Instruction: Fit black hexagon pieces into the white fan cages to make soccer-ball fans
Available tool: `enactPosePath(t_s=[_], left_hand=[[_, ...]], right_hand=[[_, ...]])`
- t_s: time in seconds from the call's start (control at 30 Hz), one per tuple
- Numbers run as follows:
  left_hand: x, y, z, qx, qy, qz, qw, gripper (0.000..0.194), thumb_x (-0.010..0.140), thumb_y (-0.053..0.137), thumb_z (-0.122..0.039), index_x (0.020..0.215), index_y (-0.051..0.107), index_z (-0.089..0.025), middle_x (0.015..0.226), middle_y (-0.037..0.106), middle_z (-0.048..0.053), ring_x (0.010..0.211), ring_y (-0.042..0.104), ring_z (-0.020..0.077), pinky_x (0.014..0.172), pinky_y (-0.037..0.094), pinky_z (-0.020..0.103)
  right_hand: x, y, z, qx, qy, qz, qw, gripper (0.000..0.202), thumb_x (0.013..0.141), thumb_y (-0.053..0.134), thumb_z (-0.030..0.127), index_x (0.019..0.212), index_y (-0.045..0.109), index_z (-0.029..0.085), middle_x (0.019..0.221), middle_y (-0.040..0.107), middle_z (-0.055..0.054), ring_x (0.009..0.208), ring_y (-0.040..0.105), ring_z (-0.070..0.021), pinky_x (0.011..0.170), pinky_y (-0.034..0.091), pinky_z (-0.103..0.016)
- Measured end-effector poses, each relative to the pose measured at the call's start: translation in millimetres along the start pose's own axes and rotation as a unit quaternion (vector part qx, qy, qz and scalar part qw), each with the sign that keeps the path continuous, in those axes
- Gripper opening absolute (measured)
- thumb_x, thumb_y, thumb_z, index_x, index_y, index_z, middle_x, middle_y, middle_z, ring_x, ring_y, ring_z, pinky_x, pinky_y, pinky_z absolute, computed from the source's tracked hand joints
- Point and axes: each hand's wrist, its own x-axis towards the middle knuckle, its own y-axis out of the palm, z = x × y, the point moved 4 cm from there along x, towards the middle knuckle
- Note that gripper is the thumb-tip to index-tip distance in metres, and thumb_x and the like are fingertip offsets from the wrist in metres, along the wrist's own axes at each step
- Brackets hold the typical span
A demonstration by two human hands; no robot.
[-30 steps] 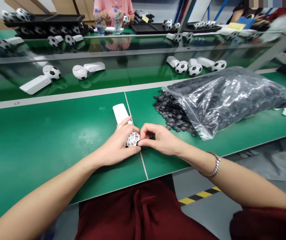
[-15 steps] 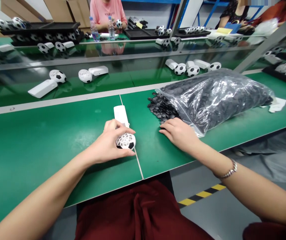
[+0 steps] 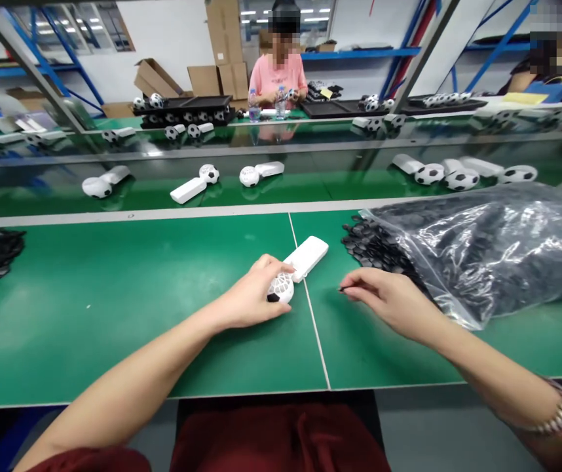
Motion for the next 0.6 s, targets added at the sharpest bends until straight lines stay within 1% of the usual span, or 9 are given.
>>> enactPosePath(t_s=[0.07, 0.13, 0.27, 0.4, 0.53, 0.6], left_hand=[[1.2, -1.2, 2.3, -0.002, 0.02, 0.012, 1.0, 0.051, 0.067, 0.063, -0.021, 0.115, 0.045, -0.022, 0.114, 0.043, 0.006, 0.106, 0.045, 0.0211, 0.092, 0.04, 0.036], [1.6, -2.7, 4.2, -0.005, 0.041, 0.02, 0.999, 0.05, 0.066, 0.061, -0.018, 0.114, 0.045, -0.021, 0.114, 0.044, 0.005, 0.106, 0.046, 0.0202, 0.092, 0.04, 0.034], [0.7, -2.6, 5.8, -0.008, 0.066, 0.007, 0.998, 0.05, 0.064, 0.059, -0.015, 0.111, 0.046, -0.021, 0.112, 0.045, 0.004, 0.105, 0.046, 0.0186, 0.092, 0.04, 0.031], [0.3, 0.5, 4.8, -0.006, 0.069, -0.01, 0.998, 0.046, 0.064, 0.06, -0.017, 0.108, 0.047, -0.02, 0.108, 0.046, 0.004, 0.102, 0.048, 0.019, 0.089, 0.041, 0.031], [1.5, 0.9, 1.6, -0.02, 0.055, -0.028, 0.998, 0.04, 0.067, 0.063, -0.026, 0.103, 0.049, -0.019, 0.105, 0.048, 0.005, 0.101, 0.048, 0.0199, 0.088, 0.041, 0.033], [2.5, 1.2, -0.3, -0.023, 0.048, -0.04, 0.998, 0.036, 0.068, 0.062, -0.025, 0.101, 0.049, -0.019, 0.103, 0.049, 0.005, 0.099, 0.049, 0.0197, 0.087, 0.041, 0.033]], right_hand=[[9.2, 9.5, 17.0, 0.105, -0.015, 0.016, 0.994, 0.013, 0.082, 0.052, 0.03, 0.08, 0.06, 0.019, 0.081, 0.063, -0.003, 0.074, 0.058, -0.016, 0.067, 0.047, -0.027], [17.1, 18.9, 30.9, 0.147, -0.043, 0.023, 0.988, 0.011, 0.081, 0.054, 0.028, 0.078, 0.061, 0.019, 0.082, 0.063, -0.002, 0.076, 0.058, -0.0154, 0.071, 0.046, -0.027], [28.4, 32.6, 45.7, 0.15, -0.106, 0.044, 0.982, 0.007, 0.081, 0.057, 0.022, 0.078, 0.062, 0.019, 0.079, 0.064, 0.0, 0.073, 0.057, -0.0129, 0.07, 0.043, -0.025], [34.2, 37.1, 51.7, 0.142, -0.157, 0.041, 0.976, 0.005, 0.081, 0.058, 0.019, 0.079, 0.062, 0.018, 0.077, 0.063, 0.0, 0.072, 0.056, -0.0126, 0.068, 0.042, -0.025], [37.5, 38.7, 52.0, 0.144, -0.157, 0.036, 0.976, 0.004, 0.08, 0.058, 0.016, 0.077, 0.06, 0.018, 0.075, 0.061, 0.0, 0.072, 0.055, -0.0119, 0.067, 0.041, -0.024], [39.5, 39.4, 51.3, 0.141, -0.147, 0.041, 0.978, 0.005, 0.08, 0.059, 0.017, 0.075, 0.058, 0.017, 0.074, 0.06, 0.0, 0.07, 0.054, -0.0116, 0.066, 0.041, -0.024]])
